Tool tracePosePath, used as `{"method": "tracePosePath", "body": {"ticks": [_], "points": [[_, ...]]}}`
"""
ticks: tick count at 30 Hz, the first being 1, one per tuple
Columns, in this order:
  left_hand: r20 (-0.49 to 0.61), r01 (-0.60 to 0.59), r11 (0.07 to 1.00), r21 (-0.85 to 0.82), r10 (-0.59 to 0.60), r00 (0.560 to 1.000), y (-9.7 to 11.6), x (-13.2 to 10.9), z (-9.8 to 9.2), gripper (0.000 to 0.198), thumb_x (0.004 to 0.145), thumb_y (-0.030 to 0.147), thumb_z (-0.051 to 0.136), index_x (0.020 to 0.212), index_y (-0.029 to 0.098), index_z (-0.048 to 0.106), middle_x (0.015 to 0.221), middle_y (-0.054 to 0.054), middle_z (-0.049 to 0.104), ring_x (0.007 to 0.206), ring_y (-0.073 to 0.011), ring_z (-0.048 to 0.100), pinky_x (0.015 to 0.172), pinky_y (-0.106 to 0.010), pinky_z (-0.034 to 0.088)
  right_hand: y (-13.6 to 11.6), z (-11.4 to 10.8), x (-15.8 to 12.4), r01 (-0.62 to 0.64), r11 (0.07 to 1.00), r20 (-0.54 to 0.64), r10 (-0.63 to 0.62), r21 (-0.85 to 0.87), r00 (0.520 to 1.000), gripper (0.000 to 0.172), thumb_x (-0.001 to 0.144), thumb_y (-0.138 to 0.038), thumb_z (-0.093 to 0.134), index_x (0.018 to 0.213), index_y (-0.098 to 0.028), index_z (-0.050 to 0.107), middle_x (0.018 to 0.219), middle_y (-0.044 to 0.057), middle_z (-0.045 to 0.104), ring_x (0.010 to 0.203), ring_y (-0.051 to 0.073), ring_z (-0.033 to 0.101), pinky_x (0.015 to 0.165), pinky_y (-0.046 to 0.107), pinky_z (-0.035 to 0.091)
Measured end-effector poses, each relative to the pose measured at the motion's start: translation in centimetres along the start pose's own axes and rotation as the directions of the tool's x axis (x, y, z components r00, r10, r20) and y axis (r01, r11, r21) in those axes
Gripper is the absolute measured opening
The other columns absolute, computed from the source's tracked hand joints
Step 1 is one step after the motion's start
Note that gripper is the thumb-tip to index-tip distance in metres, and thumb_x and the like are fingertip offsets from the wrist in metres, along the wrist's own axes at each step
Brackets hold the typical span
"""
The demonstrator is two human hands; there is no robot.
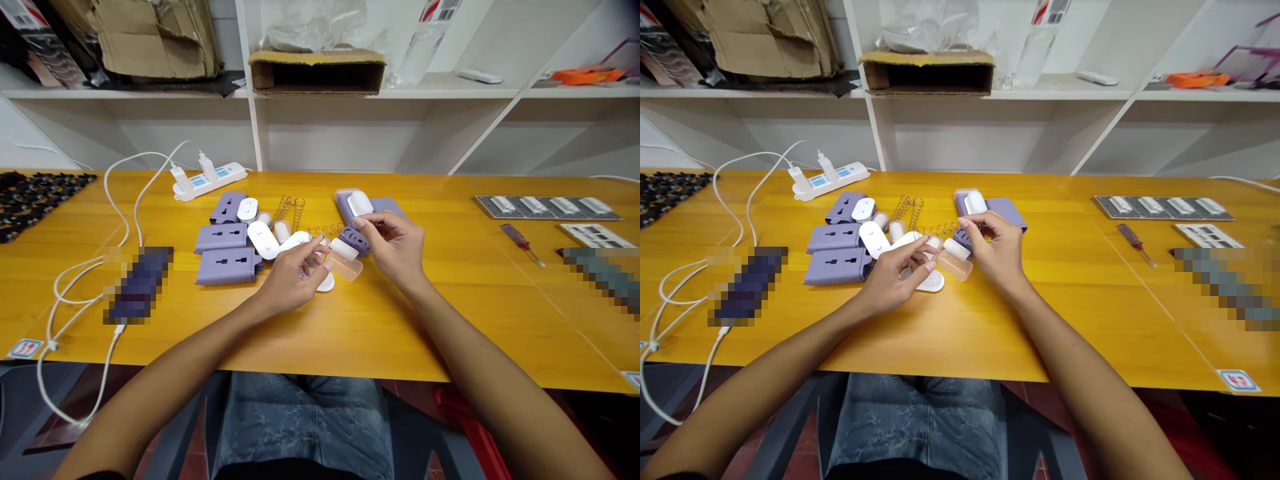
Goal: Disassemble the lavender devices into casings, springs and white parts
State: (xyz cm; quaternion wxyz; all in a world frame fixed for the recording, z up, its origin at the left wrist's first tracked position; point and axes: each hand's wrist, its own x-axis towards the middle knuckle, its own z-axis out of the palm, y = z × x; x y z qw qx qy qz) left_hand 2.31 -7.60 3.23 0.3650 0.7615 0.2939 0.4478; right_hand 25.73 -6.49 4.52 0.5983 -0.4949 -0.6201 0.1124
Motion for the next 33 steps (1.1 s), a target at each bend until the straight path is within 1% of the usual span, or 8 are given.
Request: {"method": "tracePosePath", "body": {"ticks": [3, 6, 11, 18, 22, 26, 30, 33], "points": [[0.012, -0.015, 0.999, 0.037, 0.014, 1.000, 0.4, 0.0, -0.1, 0.039, 0.102, 0.030, 0.069, 0.140, 0.021, 0.072, 0.124, -0.012, 0.081, 0.096, -0.0200, 0.075, 0.080, -0.033, 0.059, 0.3, 0.1, 0.1, -0.030, 0.999, -0.071, 0.031, 0.025, 0.997, 0.015, 0.095, -0.040, 0.082, 0.091, -0.027, 0.085, 0.087, 0.004, 0.080, 0.078, 0.023, 0.071, 0.075, 0.040, 0.057], [0.008, -0.025, 0.998, 0.061, 0.025, 1.000, 0.9, 0.1, -0.3, 0.028, 0.103, 0.028, 0.068, 0.129, 0.020, 0.076, 0.121, -0.011, 0.082, 0.094, -0.0191, 0.074, 0.078, -0.032, 0.058, 0.7, 0.1, 0.5, -0.122, 0.986, -0.111, 0.135, 0.118, 0.985, 0.013, 0.089, -0.037, 0.087, 0.091, -0.025, 0.086, 0.085, 0.004, 0.080, 0.072, 0.021, 0.070, 0.072, 0.039, 0.058], [-0.001, -0.056, 0.994, 0.097, 0.056, 0.998, 1.3, 0.1, -0.4, 0.021, 0.103, 0.025, 0.069, 0.120, 0.017, 0.078, 0.110, -0.010, 0.082, 0.089, -0.0174, 0.073, 0.076, -0.030, 0.057, 1.4, 0.1, 0.9, -0.252, 0.940, -0.073, 0.274, 0.229, 0.959, 0.016, 0.087, -0.035, 0.087, 0.097, -0.023, 0.087, 0.075, 0.002, 0.077, 0.060, 0.018, 0.062, 0.061, 0.036, 0.054], [0.003, -0.091, 0.987, 0.130, 0.092, 0.996, 1.4, 0.1, -0.5, 0.017, 0.104, 0.024, 0.067, 0.115, 0.017, 0.079, 0.109, -0.009, 0.082, 0.087, -0.0156, 0.072, 0.076, -0.028, 0.057, 1.5, 0.5, 0.6, -0.320, 0.910, 0.008, 0.330, 0.264, 0.944, 0.015, 0.086, -0.032, 0.084, 0.098, -0.023, 0.087, 0.086, 0.005, 0.084, 0.062, 0.016, 0.067, 0.061, 0.033, 0.056], [0.008, -0.111, 0.985, 0.130, 0.111, 0.994, 1.4, 0.2, -0.5, 0.016, 0.104, 0.022, 0.068, 0.112, 0.017, 0.080, 0.110, -0.008, 0.083, 0.085, -0.0149, 0.072, 0.076, -0.028, 0.058, 2.0, 0.9, 0.1, -0.253, 0.953, 0.004, 0.256, 0.164, 0.967, 0.017, 0.089, -0.034, 0.083, 0.101, -0.022, 0.086, 0.078, 0.004, 0.082, 0.064, 0.019, 0.073, 0.065, 0.034, 0.060], [0.030, -0.121, 0.985, 0.126, 0.118, 0.993, 1.5, 0.2, -0.6, 0.015, 0.104, 0.020, 0.067, 0.109, 0.017, 0.080, 0.110, -0.008, 0.084, 0.091, -0.0167, 0.075, 0.079, -0.030, 0.058, 2.4, 0.8, -0.1, -0.096, 0.995, -0.015, 0.096, -0.030, 0.995, 0.020, 0.095, -0.039, 0.078, 0.103, -0.022, 0.085, 0.077, 0.004, 0.082, 0.066, 0.023, 0.078, 0.069, 0.038, 0.063], [0.046, -0.127, 0.983, 0.135, 0.122, 0.992, 1.3, 0.1, -0.5, 0.014, 0.103, 0.019, 0.067, 0.104, 0.018, 0.080, 0.106, -0.008, 0.084, 0.093, -0.0184, 0.076, 0.082, -0.032, 0.059, 2.5, 0.4, 0.0, 0.099, 0.965, -0.026, -0.109, -0.243, 0.994, 0.020, 0.099, -0.040, 0.075, 0.097, -0.023, 0.086, 0.085, 0.007, 0.085, 0.066, 0.025, 0.077, 0.070, 0.041, 0.063], [0.058, -0.131, 0.982, 0.137, 0.124, 0.991, 1.2, 0.1, -0.4, 0.014, 0.103, 0.019, 0.066, 0.099, 0.018, 0.080, 0.103, -0.007, 0.084, 0.091, -0.0181, 0.076, 0.083, -0.032, 0.058, 2.6, 0.2, 0.0, 0.197, 0.932, 0.010, -0.204, -0.303, 0.979, 0.018, 0.101, -0.037, 0.074, 0.097, -0.024, 0.086, 0.089, 0.008, 0.086, 0.067, 0.026, 0.076, 0.070, 0.042, 0.062]]}}
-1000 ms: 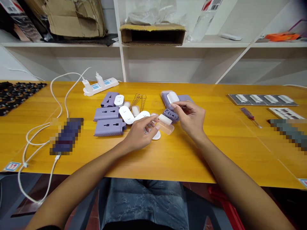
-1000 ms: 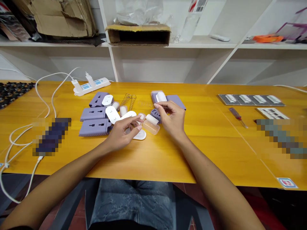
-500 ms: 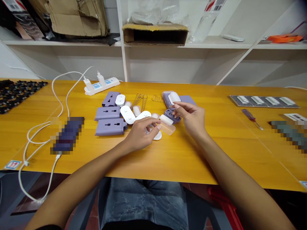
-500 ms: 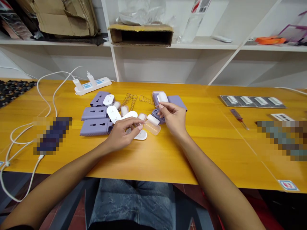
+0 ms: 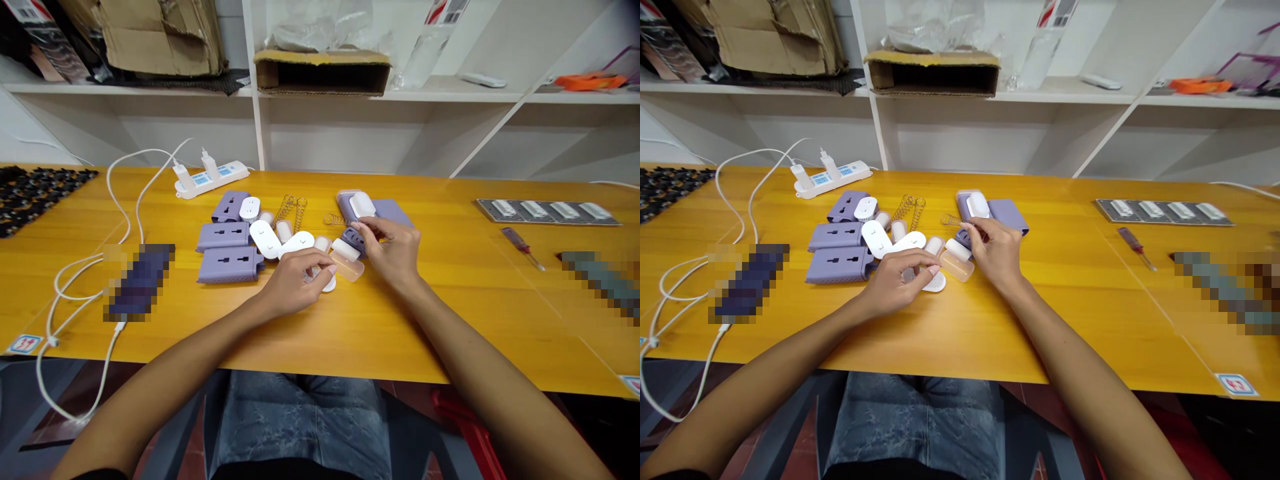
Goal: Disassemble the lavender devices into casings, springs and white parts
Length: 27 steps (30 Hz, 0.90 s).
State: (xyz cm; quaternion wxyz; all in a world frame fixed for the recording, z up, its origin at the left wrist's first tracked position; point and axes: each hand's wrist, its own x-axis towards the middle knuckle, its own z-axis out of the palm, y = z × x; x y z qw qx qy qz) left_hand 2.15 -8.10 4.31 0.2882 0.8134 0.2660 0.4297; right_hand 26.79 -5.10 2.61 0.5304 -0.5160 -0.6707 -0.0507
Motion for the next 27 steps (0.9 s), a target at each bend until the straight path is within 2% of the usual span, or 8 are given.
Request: {"method": "tracePosePath", "body": {"ticks": [5, 9, 14, 18, 24, 27], "points": [[0.032, 0.007, 1.000, -0.003, -0.007, 0.999, -0.06, -0.21, 0.27, 0.017, 0.104, 0.020, 0.065, 0.093, 0.017, 0.078, 0.099, -0.007, 0.083, 0.089, -0.0179, 0.076, 0.083, -0.033, 0.057, -0.08, 0.28, -0.16, 0.102, 0.994, 0.095, -0.105, 0.034, 0.990, 0.015, 0.102, -0.026, 0.072, 0.101, -0.024, 0.086, 0.093, 0.008, 0.087, 0.073, 0.025, 0.077, 0.073, 0.041, 0.063], [0.069, 0.001, 1.000, 0.021, -0.002, 0.998, 0.13, -0.42, 0.39, 0.018, 0.104, 0.022, 0.065, 0.092, 0.017, 0.078, 0.097, -0.006, 0.082, 0.085, -0.0176, 0.075, 0.081, -0.033, 0.057, -0.43, 0.57, -0.29, 0.155, 0.987, 0.178, -0.160, 0.042, 0.971, 0.018, 0.103, -0.023, 0.068, 0.108, -0.022, 0.086, 0.097, 0.010, 0.085, 0.086, 0.028, 0.078, 0.082, 0.046, 0.064], [0.105, -0.031, 0.998, 0.049, 0.025, 0.994, 0.26, -0.55, 0.45, 0.018, 0.104, 0.020, 0.065, 0.092, 0.017, 0.077, 0.096, -0.006, 0.082, 0.084, -0.0169, 0.073, 0.078, -0.031, 0.056, -0.30, 0.68, -0.39, 0.194, 0.980, 0.266, -0.198, 0.042, 0.944, 0.031, 0.105, -0.016, 0.056, 0.118, -0.021, 0.084, 0.100, 0.012, 0.083, 0.097, 0.031, 0.075, 0.089, 0.050, 0.062], [0.120, -0.072, 0.994, 0.080, 0.062, 0.991, 0.13, -0.56, 0.47, 0.017, 0.105, 0.018, 0.063, 0.093, 0.017, 0.076, 0.096, -0.007, 0.081, 0.084, -0.0170, 0.073, 0.077, -0.031, 0.056, -0.06, 0.57, -0.36, 0.195, 0.980, 0.328, -0.199, 0.046, 0.924, 0.034, 0.105, -0.015, 0.054, 0.120, -0.021, 0.083, 0.105, 0.013, 0.083, 0.105, 0.033, 0.071, 0.094, 0.053, 0.061], [0.123, -0.198, 0.967, 0.157, 0.180, 0.976, -0.53, -0.65, 0.70, 0.014, 0.104, 0.017, 0.060, 0.100, 0.016, 0.073, 0.100, -0.010, 0.080, 0.096, -0.0223, 0.074, 0.090, -0.038, 0.060, -0.24, 0.19, -0.06, 0.209, 0.977, 0.342, -0.210, 0.040, 0.916, 0.028, 0.106, -0.020, 0.057, 0.114, -0.021, 0.083, 0.106, 0.013, 0.083, 0.107, 0.034, 0.070, 0.097, 0.055, 0.060], [0.142, -0.224, 0.956, 0.188, 0.199, 0.970, -0.69, -0.77, 0.77, 0.014, 0.105, 0.018, 0.059, 0.102, 0.016, 0.072, 0.103, -0.011, 0.079, 0.099, -0.0239, 0.072, 0.092, -0.040, 0.060, -0.20, -0.02, 0.07, 0.211, 0.977, 0.331, -0.213, 0.041, 0.919, 0.025, 0.104, -0.021, 0.059, 0.112, -0.022, 0.083, 0.106, 0.014, 0.082, 0.106, 0.035, 0.070, 0.097, 0.056, 0.059]]}}
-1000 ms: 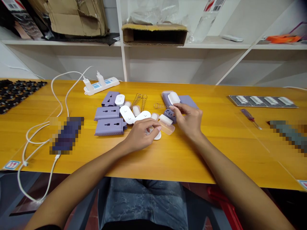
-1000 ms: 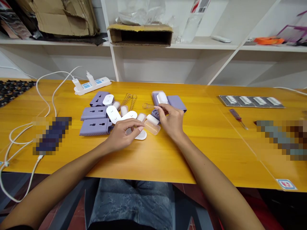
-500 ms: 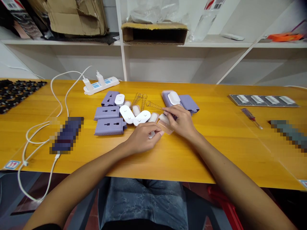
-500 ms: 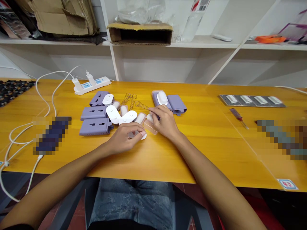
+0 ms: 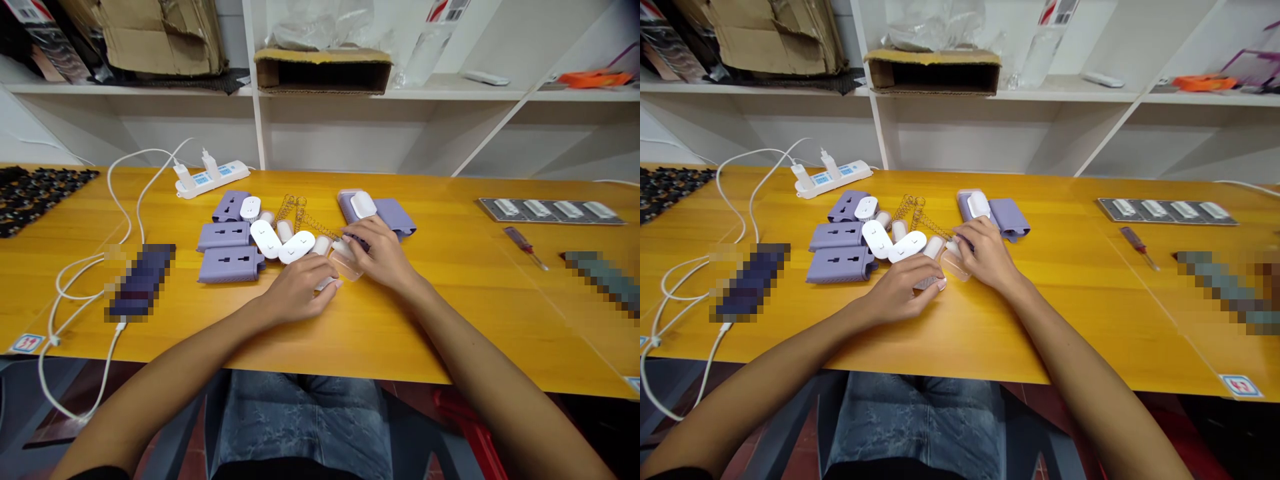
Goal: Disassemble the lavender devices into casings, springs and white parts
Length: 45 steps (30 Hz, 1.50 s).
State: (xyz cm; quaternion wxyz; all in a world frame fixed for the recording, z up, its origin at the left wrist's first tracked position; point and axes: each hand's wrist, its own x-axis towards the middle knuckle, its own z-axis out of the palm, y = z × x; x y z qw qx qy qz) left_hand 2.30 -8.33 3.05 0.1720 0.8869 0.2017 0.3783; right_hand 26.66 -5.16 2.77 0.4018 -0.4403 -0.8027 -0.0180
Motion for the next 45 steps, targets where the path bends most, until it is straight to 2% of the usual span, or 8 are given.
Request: {"method": "tracePosePath", "body": {"ticks": [5, 11, 25, 33, 45], "points": [[0.076, 0.019, 0.999, 0.037, -0.022, 0.997, 0.2, -0.1, -0.2, 0.017, 0.107, 0.021, 0.056, 0.103, 0.017, 0.072, 0.107, -0.012, 0.077, 0.103, -0.0254, 0.069, 0.094, -0.044, 0.059, 0.1, -0.1, -0.1, -0.018, 1.000, 0.022, 0.018, -0.020, 1.000, 0.022, 0.100, -0.020, 0.062, 0.106, -0.023, 0.082, 0.105, 0.013, 0.081, 0.105, 0.035, 0.070, 0.097, 0.056, 0.059], [0.093, 0.035, 0.997, 0.062, -0.041, 0.995, 0.2, -0.1, -0.3, 0.015, 0.107, 0.024, 0.059, 0.107, 0.017, 0.072, 0.112, -0.013, 0.076, 0.107, -0.0264, 0.068, 0.097, -0.045, 0.058, 0.3, 0.1, -0.2, 0.000, 1.000, 0.089, 0.003, -0.027, 0.996, 0.024, 0.096, -0.014, 0.062, 0.104, -0.023, 0.082, 0.108, 0.013, 0.080, 0.106, 0.035, 0.070, 0.097, 0.056, 0.058], [0.111, 0.020, 0.996, 0.088, -0.030, 0.993, 0.0, -0.1, -0.3, 0.013, 0.106, 0.024, 0.062, 0.105, 0.017, 0.072, 0.112, -0.013, 0.075, 0.106, -0.0263, 0.067, 0.100, -0.046, 0.056, 0.8, 0.1, -0.2, 0.008, 1.000, 0.088, -0.006, -0.016, 0.996, 0.031, 0.096, -0.007, 0.057, 0.107, -0.023, 0.082, 0.106, 0.013, 0.080, 0.103, 0.033, 0.072, 0.095, 0.052, 0.060], [0.161, 0.016, 0.993, 0.116, -0.034, 0.986, 0.2, -0.1, -0.6, 0.013, 0.106, 0.027, 0.064, 0.108, 0.018, 0.072, 0.118, -0.013, 0.074, 0.112, -0.0282, 0.067, 0.103, -0.048, 0.055, 0.4, -0.2, 0.0, 0.004, 1.000, 0.046, -0.004, -0.001, 0.999, 0.035, 0.097, -0.007, 0.055, 0.110, -0.024, 0.082, 0.108, 0.012, 0.081, 0.105, 0.032, 0.074, 0.097, 0.052, 0.061], [0.308, -0.064, 0.951, 0.302, -0.034, 0.951, 1.1, -0.2, -1.1, 0.014, 0.108, 0.027, 0.063, 0.113, 0.017, 0.070, 0.126, -0.015, 0.070, 0.119, -0.0317, 0.062, 0.100, -0.047, 0.052, -0.8, -0.4, -0.2, 0.012, 1.000, 0.092, -0.013, 0.007, 0.996, 0.021, 0.100, -0.016, 0.060, 0.107, -0.025, 0.078, 0.108, 0.011, 0.080, 0.103, 0.032, 0.073, 0.096, 0.051, 0.060]]}}
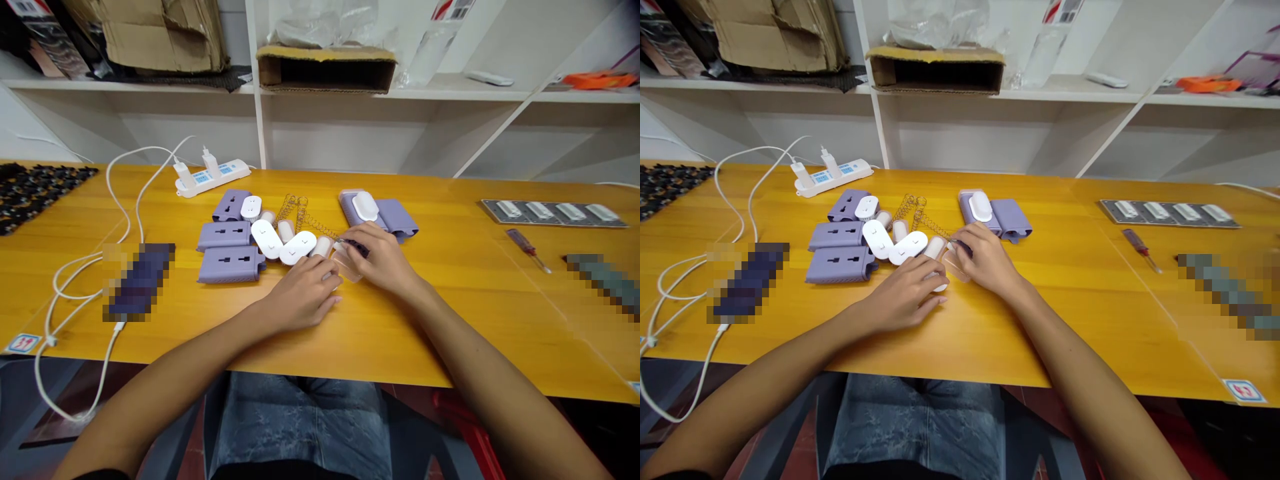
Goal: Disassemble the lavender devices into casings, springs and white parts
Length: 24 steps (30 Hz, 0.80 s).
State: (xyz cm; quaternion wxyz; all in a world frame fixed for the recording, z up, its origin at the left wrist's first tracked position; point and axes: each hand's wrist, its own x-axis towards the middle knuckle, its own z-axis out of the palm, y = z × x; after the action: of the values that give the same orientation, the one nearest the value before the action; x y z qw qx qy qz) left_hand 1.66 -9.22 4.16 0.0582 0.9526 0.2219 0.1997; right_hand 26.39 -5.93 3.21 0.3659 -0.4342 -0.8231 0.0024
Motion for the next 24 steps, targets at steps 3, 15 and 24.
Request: {"method": "tracePosePath", "body": {"ticks": [3, 15, 24], "points": [[0.014, -0.001, 1.000, 0.010, 0.001, 1.000, 0.1, 0.0, 0.0, 0.013, 0.108, 0.024, 0.061, 0.112, 0.016, 0.071, 0.125, -0.014, 0.070, 0.119, -0.0318, 0.061, 0.101, -0.048, 0.052, -0.2, 0.0, 0.0, 0.012, 1.000, 0.010, -0.012, 0.008, 1.000, 0.020, 0.100, -0.017, 0.061, 0.108, -0.025, 0.078, 0.108, 0.011, 0.080, 0.102, 0.031, 0.073, 0.096, 0.051, 0.060], [-0.053, -0.018, 0.995, -0.103, 0.013, 0.999, -1.0, 0.1, 1.1, 0.028, 0.108, 0.007, 0.049, 0.120, 0.017, 0.073, 0.118, -0.012, 0.071, 0.115, -0.0268, 0.063, 0.101, -0.043, 0.053, 0.7, 0.5, -0.1, -0.027, 0.999, 0.035, 0.027, -0.024, 0.999, 0.030, 0.093, -0.008, 0.063, 0.112, -0.024, 0.080, 0.108, 0.011, 0.080, 0.110, 0.035, 0.069, 0.097, 0.056, 0.056], [-0.072, -0.013, 0.990, -0.141, 0.003, 0.997, -1.2, 0.1, 1.2, 0.021, 0.111, 0.017, 0.053, 0.122, 0.015, 0.071, 0.120, -0.014, 0.068, 0.112, -0.0262, 0.066, 0.098, -0.043, 0.058, 0.8, 0.2, 0.0, -0.012, 1.000, 0.021, 0.012, 0.027, 1.000, 0.032, 0.096, -0.008, 0.058, 0.115, -0.022, 0.080, 0.108, 0.012, 0.079, 0.107, 0.032, 0.072, 0.096, 0.051, 0.060]]}}
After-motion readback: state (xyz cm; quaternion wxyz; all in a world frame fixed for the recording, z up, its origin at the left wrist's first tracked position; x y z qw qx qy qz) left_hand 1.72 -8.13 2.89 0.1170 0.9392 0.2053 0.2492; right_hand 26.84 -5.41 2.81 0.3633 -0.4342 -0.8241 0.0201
